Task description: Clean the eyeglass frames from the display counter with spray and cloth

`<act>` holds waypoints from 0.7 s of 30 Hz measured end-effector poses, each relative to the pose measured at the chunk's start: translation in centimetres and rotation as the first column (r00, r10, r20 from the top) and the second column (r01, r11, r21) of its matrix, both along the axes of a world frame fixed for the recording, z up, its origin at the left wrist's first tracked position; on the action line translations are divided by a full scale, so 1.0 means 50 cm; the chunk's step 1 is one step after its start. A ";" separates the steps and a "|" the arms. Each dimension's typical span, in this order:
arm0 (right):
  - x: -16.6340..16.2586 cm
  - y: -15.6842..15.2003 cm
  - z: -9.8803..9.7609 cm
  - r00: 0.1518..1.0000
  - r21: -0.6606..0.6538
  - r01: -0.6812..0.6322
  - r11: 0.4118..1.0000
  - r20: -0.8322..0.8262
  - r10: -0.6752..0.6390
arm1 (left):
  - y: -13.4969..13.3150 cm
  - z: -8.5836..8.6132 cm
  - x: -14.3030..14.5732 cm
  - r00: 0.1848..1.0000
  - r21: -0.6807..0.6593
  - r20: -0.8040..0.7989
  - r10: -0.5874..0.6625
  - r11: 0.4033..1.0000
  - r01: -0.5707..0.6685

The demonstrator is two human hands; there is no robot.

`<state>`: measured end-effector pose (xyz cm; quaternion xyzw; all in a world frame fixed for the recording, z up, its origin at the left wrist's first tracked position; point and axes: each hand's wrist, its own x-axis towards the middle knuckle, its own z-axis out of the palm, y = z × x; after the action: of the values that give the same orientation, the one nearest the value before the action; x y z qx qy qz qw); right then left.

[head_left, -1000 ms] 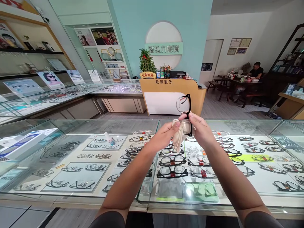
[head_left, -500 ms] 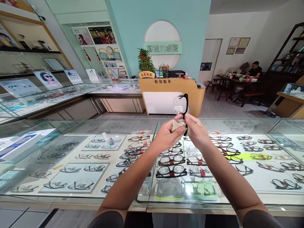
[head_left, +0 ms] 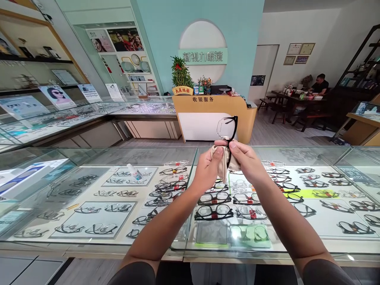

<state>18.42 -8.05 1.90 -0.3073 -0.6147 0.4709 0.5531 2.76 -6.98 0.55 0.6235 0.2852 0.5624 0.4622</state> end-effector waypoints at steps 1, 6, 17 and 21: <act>0.003 0.001 0.003 1.000 0.014 0.020 1.000 0.004 -0.020 | 0.003 0.002 -0.003 0.999 -0.006 -0.016 -0.038 0.999 0.038; 0.014 0.001 0.012 0.993 0.059 0.120 0.991 -0.017 -0.120 | 0.016 0.009 -0.022 0.986 -0.024 -0.074 -0.151 0.988 0.149; 0.020 0.001 0.011 0.994 0.085 0.107 0.991 -0.009 -0.106 | 0.017 0.015 -0.030 0.978 -0.003 -0.135 -0.162 0.987 0.163; 0.021 0.002 0.009 0.994 0.081 0.110 0.991 -0.008 -0.110 | 0.020 0.013 -0.029 0.976 -0.005 -0.115 -0.185 0.983 0.186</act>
<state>19.46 -7.96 2.34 -0.3171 -0.6147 0.4148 0.5912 1.29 -5.99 1.22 0.6801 0.2500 0.4809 0.4936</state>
